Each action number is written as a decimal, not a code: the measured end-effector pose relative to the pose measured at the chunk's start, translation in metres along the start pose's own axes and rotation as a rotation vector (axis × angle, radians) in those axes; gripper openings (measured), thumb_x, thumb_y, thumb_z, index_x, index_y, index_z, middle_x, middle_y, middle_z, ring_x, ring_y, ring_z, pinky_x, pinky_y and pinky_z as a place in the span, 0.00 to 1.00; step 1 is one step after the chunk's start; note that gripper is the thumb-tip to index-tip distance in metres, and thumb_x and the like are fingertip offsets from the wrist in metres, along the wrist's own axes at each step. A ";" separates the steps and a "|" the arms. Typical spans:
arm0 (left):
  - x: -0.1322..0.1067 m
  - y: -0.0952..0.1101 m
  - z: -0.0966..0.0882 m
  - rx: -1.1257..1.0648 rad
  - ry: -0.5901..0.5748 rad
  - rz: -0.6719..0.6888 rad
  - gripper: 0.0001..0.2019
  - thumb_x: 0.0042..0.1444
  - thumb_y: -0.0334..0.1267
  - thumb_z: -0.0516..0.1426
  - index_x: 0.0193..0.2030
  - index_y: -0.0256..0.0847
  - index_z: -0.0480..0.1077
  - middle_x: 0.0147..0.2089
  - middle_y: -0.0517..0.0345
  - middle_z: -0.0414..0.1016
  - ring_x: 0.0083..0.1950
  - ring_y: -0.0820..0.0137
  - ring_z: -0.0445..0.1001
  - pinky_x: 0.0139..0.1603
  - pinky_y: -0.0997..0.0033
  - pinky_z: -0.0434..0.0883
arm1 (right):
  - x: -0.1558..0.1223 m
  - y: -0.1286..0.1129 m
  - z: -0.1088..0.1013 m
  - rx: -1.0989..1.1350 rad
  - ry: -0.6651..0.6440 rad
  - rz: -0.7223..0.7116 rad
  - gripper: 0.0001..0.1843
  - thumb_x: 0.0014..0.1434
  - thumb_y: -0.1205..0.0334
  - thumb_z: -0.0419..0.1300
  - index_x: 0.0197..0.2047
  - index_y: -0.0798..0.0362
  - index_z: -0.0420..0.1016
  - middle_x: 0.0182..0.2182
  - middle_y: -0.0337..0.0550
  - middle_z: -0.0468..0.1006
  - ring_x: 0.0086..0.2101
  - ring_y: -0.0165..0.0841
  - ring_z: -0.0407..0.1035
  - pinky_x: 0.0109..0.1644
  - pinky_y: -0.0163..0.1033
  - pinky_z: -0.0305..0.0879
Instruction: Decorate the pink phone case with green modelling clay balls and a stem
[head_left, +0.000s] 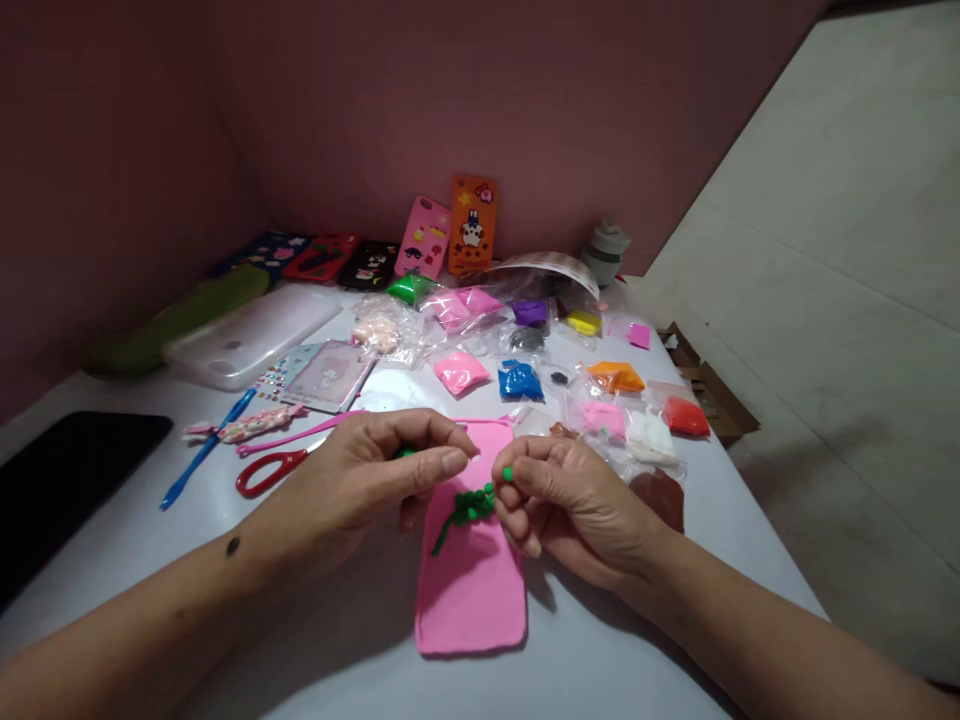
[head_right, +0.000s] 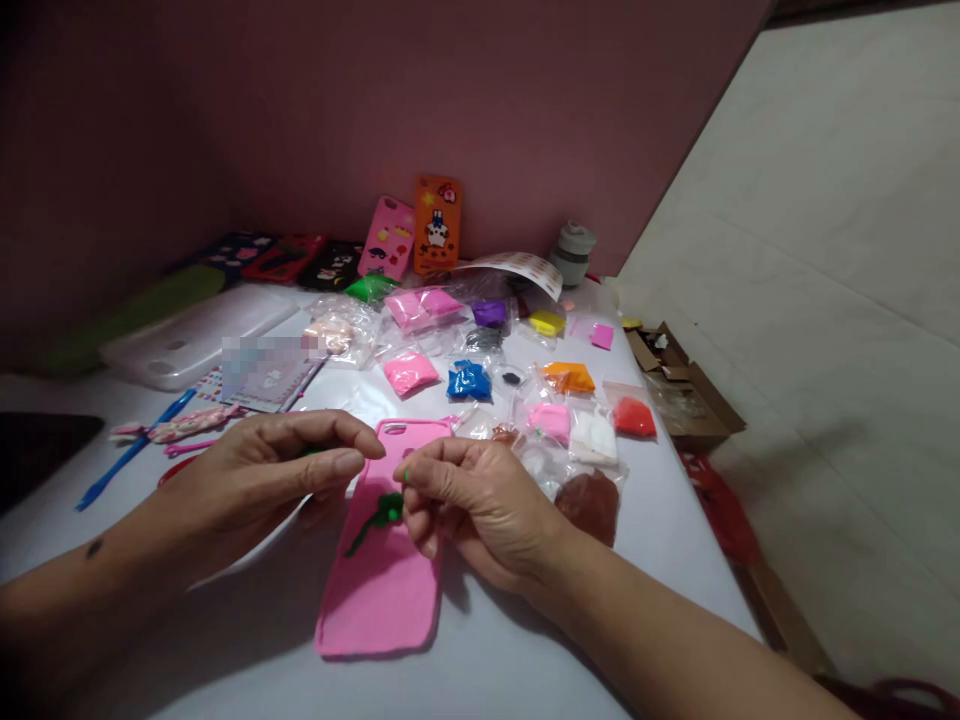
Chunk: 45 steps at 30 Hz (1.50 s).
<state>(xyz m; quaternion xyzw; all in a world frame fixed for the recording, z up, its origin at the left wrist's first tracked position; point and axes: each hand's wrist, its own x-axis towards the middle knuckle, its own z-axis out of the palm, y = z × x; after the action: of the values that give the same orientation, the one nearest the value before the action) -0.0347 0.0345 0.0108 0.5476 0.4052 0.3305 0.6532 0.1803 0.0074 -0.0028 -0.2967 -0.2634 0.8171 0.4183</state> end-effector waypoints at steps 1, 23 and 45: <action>-0.001 0.000 0.001 0.045 -0.005 0.014 0.11 0.57 0.47 0.70 0.38 0.43 0.84 0.26 0.63 0.76 0.24 0.78 0.68 0.24 0.83 0.66 | 0.000 0.000 0.000 -0.002 -0.003 0.005 0.15 0.50 0.61 0.82 0.31 0.59 0.83 0.24 0.40 0.81 0.21 0.25 0.75 0.23 0.26 0.70; -0.011 -0.004 0.014 0.337 0.035 0.208 0.07 0.58 0.45 0.68 0.36 0.46 0.85 0.30 0.60 0.84 0.30 0.68 0.78 0.32 0.75 0.71 | -0.001 0.006 0.002 -0.117 -0.045 -0.074 0.25 0.57 0.62 0.78 0.52 0.55 0.72 0.26 0.32 0.82 0.22 0.29 0.79 0.23 0.28 0.75; -0.003 0.027 -0.007 0.764 -0.126 0.010 0.13 0.55 0.48 0.61 0.30 0.46 0.85 0.27 0.56 0.81 0.27 0.65 0.74 0.26 0.75 0.63 | -0.002 -0.004 -0.008 -0.396 0.259 -0.299 0.09 0.63 0.57 0.69 0.42 0.53 0.79 0.22 0.33 0.78 0.16 0.22 0.64 0.15 0.26 0.59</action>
<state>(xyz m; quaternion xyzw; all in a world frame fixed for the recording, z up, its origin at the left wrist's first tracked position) -0.0418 0.0401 0.0370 0.7727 0.4556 0.1245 0.4240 0.1889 0.0093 -0.0057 -0.4325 -0.4032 0.6341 0.4983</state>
